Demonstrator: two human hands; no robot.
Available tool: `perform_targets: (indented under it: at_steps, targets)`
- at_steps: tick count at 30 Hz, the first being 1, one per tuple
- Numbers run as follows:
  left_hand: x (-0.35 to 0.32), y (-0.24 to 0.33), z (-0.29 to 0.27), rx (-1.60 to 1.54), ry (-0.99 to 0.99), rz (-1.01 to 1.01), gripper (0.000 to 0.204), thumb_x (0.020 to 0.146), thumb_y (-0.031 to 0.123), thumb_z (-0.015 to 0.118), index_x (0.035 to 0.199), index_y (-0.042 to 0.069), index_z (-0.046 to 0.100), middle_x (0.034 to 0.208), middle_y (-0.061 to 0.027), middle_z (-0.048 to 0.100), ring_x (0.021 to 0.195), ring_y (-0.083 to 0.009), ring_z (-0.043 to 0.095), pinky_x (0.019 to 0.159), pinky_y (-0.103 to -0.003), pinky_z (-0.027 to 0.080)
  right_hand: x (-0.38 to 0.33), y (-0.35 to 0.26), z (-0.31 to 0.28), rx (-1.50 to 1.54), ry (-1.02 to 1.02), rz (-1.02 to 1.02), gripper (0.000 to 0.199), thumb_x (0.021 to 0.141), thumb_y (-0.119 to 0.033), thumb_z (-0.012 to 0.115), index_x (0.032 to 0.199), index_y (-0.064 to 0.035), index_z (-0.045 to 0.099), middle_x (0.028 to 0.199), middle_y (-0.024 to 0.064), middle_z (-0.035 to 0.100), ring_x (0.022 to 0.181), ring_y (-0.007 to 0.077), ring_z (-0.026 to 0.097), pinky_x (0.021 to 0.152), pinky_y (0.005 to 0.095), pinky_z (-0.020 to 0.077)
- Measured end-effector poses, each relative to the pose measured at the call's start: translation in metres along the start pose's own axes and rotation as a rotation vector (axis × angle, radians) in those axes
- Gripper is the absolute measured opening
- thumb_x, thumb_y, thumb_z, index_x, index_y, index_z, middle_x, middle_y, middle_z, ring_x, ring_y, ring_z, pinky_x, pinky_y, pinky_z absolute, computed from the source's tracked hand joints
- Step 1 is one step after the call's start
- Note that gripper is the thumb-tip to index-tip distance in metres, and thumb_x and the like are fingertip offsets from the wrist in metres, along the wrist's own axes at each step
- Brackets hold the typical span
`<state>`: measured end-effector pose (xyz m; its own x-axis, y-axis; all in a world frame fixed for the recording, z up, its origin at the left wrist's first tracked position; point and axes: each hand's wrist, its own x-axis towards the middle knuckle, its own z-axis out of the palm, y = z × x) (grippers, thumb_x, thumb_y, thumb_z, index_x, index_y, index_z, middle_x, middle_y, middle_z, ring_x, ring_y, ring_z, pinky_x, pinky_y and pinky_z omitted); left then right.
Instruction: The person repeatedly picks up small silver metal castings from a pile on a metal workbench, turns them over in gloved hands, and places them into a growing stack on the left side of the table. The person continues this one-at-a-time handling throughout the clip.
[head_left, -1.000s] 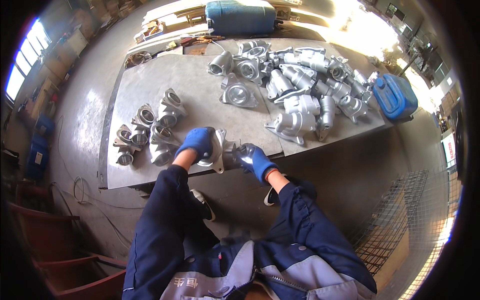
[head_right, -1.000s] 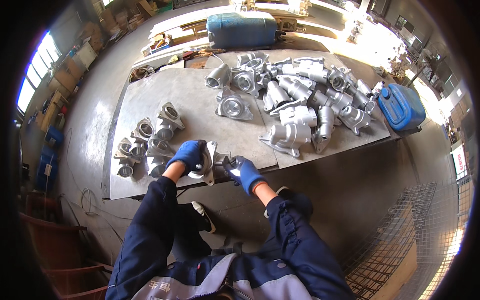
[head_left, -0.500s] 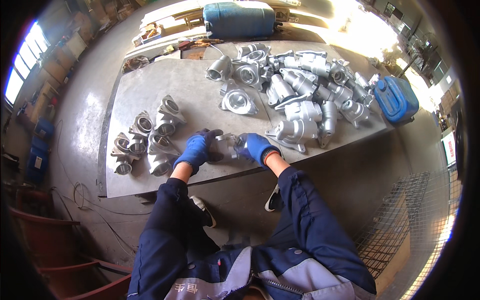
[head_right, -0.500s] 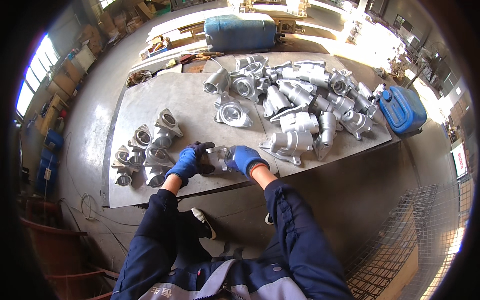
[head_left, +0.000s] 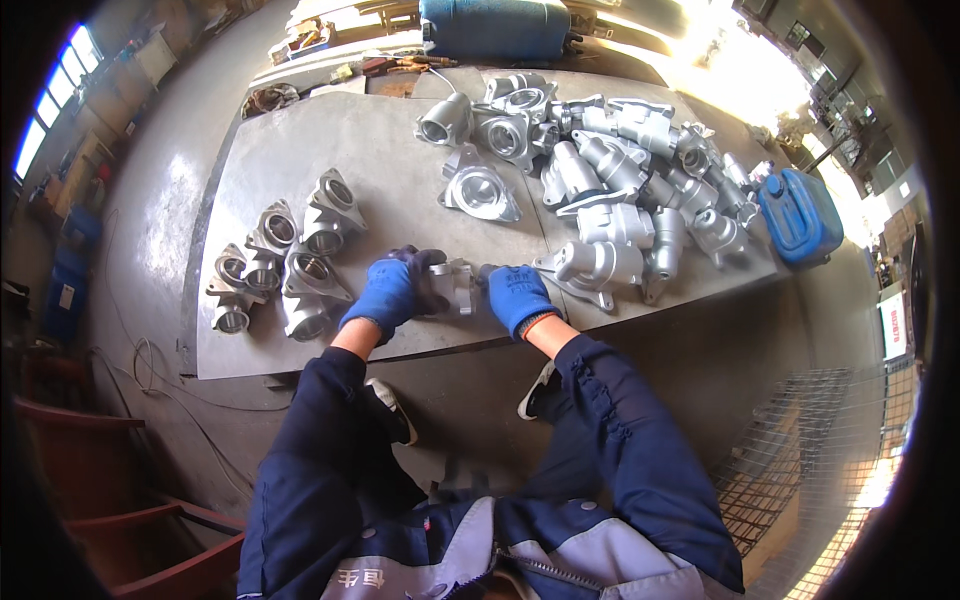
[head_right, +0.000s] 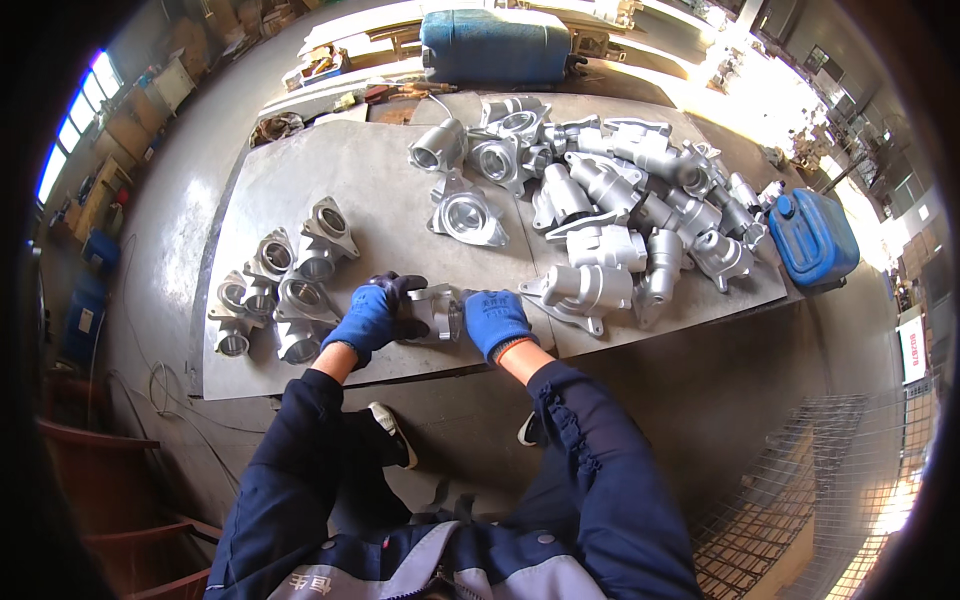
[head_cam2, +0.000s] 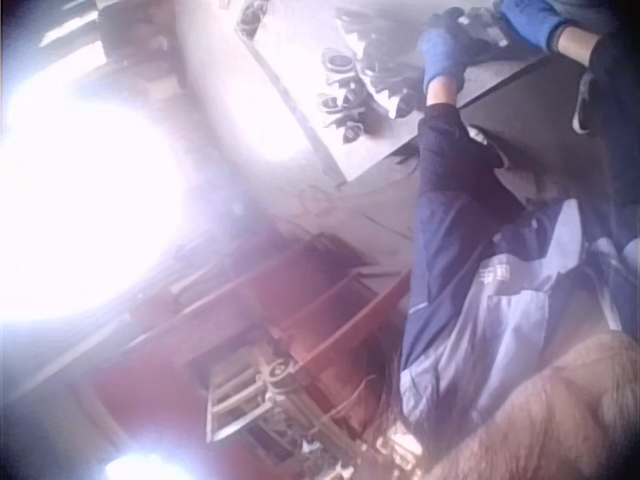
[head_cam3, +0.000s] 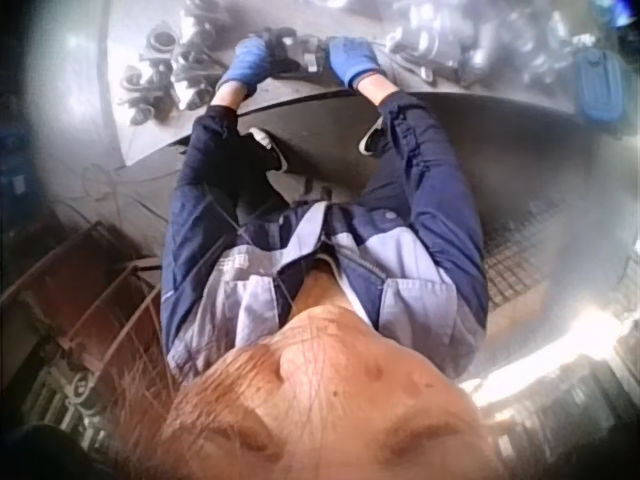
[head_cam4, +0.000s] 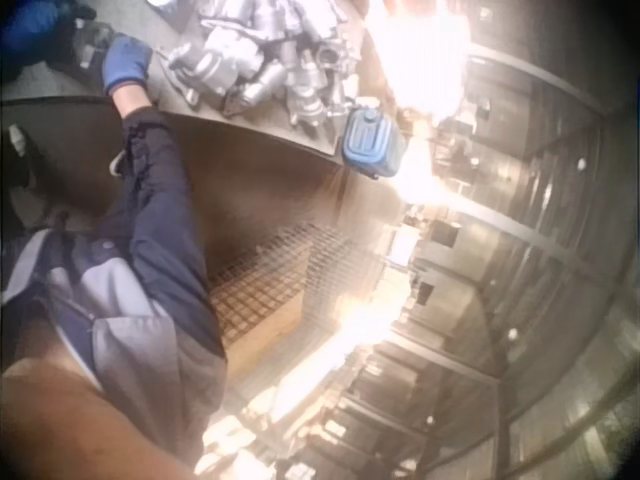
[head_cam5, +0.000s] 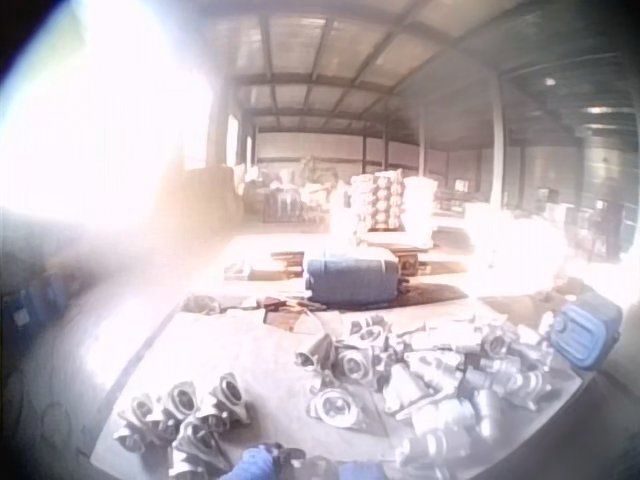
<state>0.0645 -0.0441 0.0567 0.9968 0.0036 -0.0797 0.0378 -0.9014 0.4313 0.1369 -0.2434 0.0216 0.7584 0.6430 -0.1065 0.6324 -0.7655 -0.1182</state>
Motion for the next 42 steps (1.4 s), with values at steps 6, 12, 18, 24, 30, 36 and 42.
perform_targets:
  at_steps: [6, 12, 18, 24, 30, 36, 42]
  targets:
    - [-0.004, -0.01, 0.003, -0.017, 0.04, 0.108, 0.065, 0.061, 0.036, 0.084, 0.12, 0.019, 0.062, 0.107, -0.0131, 0.063, 0.102, -0.0327, 0.061, 0.089, -0.042, 0.049, -0.013, -0.004, 0.007, 0.142, -0.018, 0.03, 0.023, 0.088, -0.012, 0.049, 0.101, -0.0074, 0.067, 0.09, 0.0192, 0.069, 0.086, 0.0354, 0.068, 0.078, 0.045, 0.0534]
    - [-0.003, -0.007, 0.002, -0.013, 0.006, 0.117, 0.066, 0.061, 0.034, 0.085, 0.12, 0.018, 0.061, 0.106, -0.0137, 0.063, 0.101, -0.0334, 0.06, 0.088, -0.042, 0.048, -0.027, -0.011, 0.0, 0.268, -0.055, 0.11, 0.02, 0.09, -0.018, 0.052, 0.101, -0.0072, 0.064, 0.092, 0.0209, 0.068, 0.088, 0.0385, 0.066, 0.078, 0.0454, 0.0523]
    - [-0.007, -0.006, 0.003, -0.03, 0.018, 0.137, 0.067, 0.061, 0.032, 0.087, 0.12, 0.017, 0.061, 0.107, -0.0152, 0.063, 0.101, -0.0347, 0.06, 0.088, -0.042, 0.049, -0.041, -0.016, 0.019, 0.219, -0.028, 0.083, 0.019, 0.086, -0.02, 0.056, 0.097, -0.0088, 0.066, 0.084, 0.0182, 0.069, 0.081, 0.0372, 0.067, 0.076, 0.0469, 0.053]
    - [-0.01, -0.01, 0.007, 0.097, 0.153, 0.132, 0.062, 0.064, 0.035, 0.085, 0.119, 0.02, 0.063, 0.098, -0.0135, 0.066, 0.091, -0.0338, 0.064, 0.08, -0.042, 0.051, -0.078, -0.025, 0.031, 0.426, 0.068, 0.154, 0.026, 0.089, -0.031, 0.059, 0.099, -0.0071, 0.063, 0.086, 0.0196, 0.068, 0.081, 0.0366, 0.066, 0.072, 0.0456, 0.0524]
    - [-0.009, -0.001, 0.037, 0.502, 0.452, 0.069, 0.025, 0.085, 0.024, 0.059, 0.108, 0.016, 0.065, 0.086, -0.0128, 0.067, 0.08, -0.0295, 0.065, 0.067, -0.044, 0.05, -0.147, -0.01, 0.056, 1.833, -0.377, 0.599, 0.029, 0.093, -0.028, 0.061, 0.111, -0.0057, 0.053, 0.085, 0.0095, 0.064, 0.073, 0.0224, 0.065, 0.066, 0.0367, 0.0555]
    - [-0.017, 0.038, 0.133, 0.642, 0.473, -0.026, 0.048, 0.087, 0.011, 0.048, 0.135, 0.016, 0.049, 0.089, -0.0092, 0.059, 0.076, -0.026, 0.061, 0.062, -0.047, 0.047, -0.186, -0.02, 0.049, 1.762, -0.3, 0.521, 0.033, 0.098, -0.025, 0.054, 0.126, -0.0072, 0.053, 0.097, 0.0146, 0.065, 0.081, 0.0235, 0.066, 0.067, 0.0392, 0.0566]
    - [-0.043, 0.071, 0.152, 0.361, 0.439, -0.037, 0.039, 0.086, 0.012, 0.051, 0.124, 0.016, 0.056, 0.11, -0.0129, 0.061, 0.096, -0.0307, 0.062, 0.077, -0.045, 0.05, -0.167, 0.008, 0.095, 0.894, 0.114, 0.274, 0.041, 0.091, -0.032, 0.061, 0.124, -0.0085, 0.057, 0.1, 0.0164, 0.067, 0.08, 0.028, 0.066, 0.071, 0.0372, 0.0531]
